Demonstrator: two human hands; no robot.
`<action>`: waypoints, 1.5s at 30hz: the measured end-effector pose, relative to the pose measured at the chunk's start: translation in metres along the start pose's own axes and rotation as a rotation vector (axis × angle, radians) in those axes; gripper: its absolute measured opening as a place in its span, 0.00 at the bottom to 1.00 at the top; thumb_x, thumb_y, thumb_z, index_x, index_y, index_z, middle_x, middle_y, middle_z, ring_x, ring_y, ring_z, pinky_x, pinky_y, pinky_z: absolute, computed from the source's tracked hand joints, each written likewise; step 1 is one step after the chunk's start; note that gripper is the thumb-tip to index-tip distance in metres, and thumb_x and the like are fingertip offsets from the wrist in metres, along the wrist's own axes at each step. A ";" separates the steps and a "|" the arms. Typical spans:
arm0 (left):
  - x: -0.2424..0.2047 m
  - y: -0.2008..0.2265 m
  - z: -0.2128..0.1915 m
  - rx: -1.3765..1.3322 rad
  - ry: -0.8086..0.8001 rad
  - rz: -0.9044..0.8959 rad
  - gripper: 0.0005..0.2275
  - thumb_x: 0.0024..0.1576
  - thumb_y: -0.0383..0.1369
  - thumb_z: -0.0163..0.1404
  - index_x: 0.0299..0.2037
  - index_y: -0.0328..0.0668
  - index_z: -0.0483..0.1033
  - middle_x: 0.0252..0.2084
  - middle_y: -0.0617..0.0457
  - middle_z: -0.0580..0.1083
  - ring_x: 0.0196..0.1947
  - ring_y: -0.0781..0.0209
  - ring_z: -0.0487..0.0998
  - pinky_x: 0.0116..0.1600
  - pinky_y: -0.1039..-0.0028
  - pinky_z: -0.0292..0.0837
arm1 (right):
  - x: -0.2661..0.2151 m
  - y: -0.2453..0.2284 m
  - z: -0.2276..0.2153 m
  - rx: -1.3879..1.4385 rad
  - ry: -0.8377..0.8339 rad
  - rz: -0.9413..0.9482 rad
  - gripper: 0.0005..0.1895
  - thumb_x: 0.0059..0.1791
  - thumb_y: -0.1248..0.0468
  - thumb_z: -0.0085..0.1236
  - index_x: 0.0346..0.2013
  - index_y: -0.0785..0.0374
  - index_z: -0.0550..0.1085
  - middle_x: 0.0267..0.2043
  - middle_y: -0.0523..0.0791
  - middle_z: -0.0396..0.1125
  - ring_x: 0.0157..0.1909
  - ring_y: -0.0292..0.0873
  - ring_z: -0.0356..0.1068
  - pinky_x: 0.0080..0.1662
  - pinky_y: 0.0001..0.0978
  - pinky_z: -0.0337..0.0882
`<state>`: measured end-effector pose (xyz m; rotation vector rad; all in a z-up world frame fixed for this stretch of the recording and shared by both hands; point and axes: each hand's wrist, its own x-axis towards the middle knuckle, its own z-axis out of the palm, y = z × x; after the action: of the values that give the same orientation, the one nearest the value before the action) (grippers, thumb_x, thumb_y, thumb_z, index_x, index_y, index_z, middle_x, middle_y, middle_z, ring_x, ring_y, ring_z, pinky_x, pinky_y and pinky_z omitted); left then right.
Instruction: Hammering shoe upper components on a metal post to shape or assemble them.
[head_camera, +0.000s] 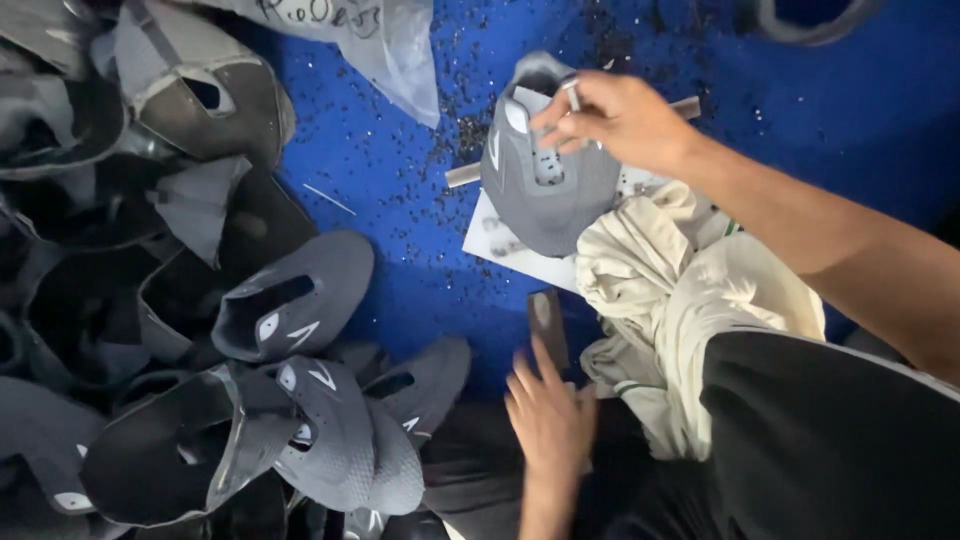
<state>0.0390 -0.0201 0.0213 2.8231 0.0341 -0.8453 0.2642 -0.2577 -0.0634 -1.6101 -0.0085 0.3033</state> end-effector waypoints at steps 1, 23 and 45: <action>-0.006 -0.012 0.015 0.005 -0.003 -0.002 0.46 0.39 0.41 0.65 0.70 0.33 0.58 0.65 0.29 0.65 0.55 0.31 0.70 0.52 0.51 0.66 | 0.003 0.008 0.005 0.006 0.000 0.002 0.08 0.56 0.68 0.50 0.47 0.69 0.72 0.55 0.51 0.73 0.54 0.43 0.77 0.52 0.31 0.80; 0.060 0.011 -0.020 -0.885 0.656 0.316 0.18 0.44 0.32 0.63 0.41 0.41 0.69 0.32 0.49 0.74 0.33 0.53 0.78 0.43 0.69 0.73 | -0.018 0.080 0.036 0.281 -0.170 -0.251 0.16 0.55 0.72 0.43 0.56 0.68 0.73 0.56 0.49 0.74 0.57 0.43 0.76 0.54 0.32 0.78; 0.082 0.008 0.033 -0.929 0.560 0.194 0.15 0.45 0.30 0.64 0.39 0.37 0.74 0.27 0.52 0.75 0.26 0.57 0.75 0.37 0.71 0.76 | -0.011 0.069 0.037 -0.248 -0.111 -0.490 0.10 0.53 0.73 0.50 0.47 0.75 0.75 0.50 0.52 0.75 0.43 0.45 0.77 0.47 0.36 0.78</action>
<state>0.0904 -0.0374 -0.0488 2.0239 0.1762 0.0580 0.2343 -0.2284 -0.1299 -1.7735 -0.5357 0.0085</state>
